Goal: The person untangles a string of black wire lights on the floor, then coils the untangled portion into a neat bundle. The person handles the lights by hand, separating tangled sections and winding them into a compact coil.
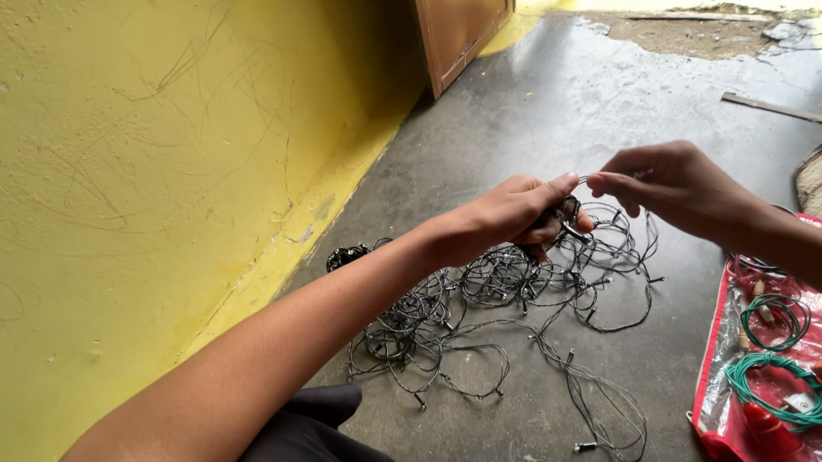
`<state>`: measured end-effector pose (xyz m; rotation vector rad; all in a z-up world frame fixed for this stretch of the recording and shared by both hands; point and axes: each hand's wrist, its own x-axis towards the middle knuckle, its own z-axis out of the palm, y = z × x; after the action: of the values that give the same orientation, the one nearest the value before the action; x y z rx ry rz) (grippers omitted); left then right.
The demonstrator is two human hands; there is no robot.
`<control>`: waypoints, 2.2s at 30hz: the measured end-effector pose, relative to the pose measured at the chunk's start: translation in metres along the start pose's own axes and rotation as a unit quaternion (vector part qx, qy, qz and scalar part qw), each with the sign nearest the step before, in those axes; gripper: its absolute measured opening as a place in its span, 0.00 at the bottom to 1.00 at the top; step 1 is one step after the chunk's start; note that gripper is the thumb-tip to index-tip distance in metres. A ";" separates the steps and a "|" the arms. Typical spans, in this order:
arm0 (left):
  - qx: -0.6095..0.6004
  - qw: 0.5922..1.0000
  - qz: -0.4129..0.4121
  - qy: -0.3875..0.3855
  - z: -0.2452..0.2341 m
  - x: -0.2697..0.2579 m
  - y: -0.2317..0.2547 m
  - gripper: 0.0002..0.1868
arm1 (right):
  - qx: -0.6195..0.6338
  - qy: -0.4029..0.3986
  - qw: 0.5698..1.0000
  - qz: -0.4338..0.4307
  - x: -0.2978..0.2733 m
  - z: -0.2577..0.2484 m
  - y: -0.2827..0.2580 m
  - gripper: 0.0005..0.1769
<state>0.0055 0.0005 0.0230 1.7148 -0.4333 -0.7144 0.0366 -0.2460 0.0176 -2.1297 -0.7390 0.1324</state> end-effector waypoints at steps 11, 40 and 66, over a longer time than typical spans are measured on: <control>-0.278 0.943 0.120 0.136 -0.004 0.006 0.010 0.31 | 0.259 -0.107 0.936 0.214 -0.032 0.023 0.002 0.32; -0.096 0.987 0.065 -0.114 0.019 -0.013 0.017 0.24 | 0.175 -0.012 0.975 0.138 -0.018 0.007 0.024 0.24; 0.310 0.938 0.052 0.144 -0.001 -0.004 -0.002 0.67 | 0.353 -0.340 0.841 0.229 -0.026 0.049 -0.015 0.29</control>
<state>0.0026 0.0045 0.0218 2.3261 -0.5757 -0.2418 -0.0083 -0.2193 -0.0054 -1.4583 -0.4257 1.2720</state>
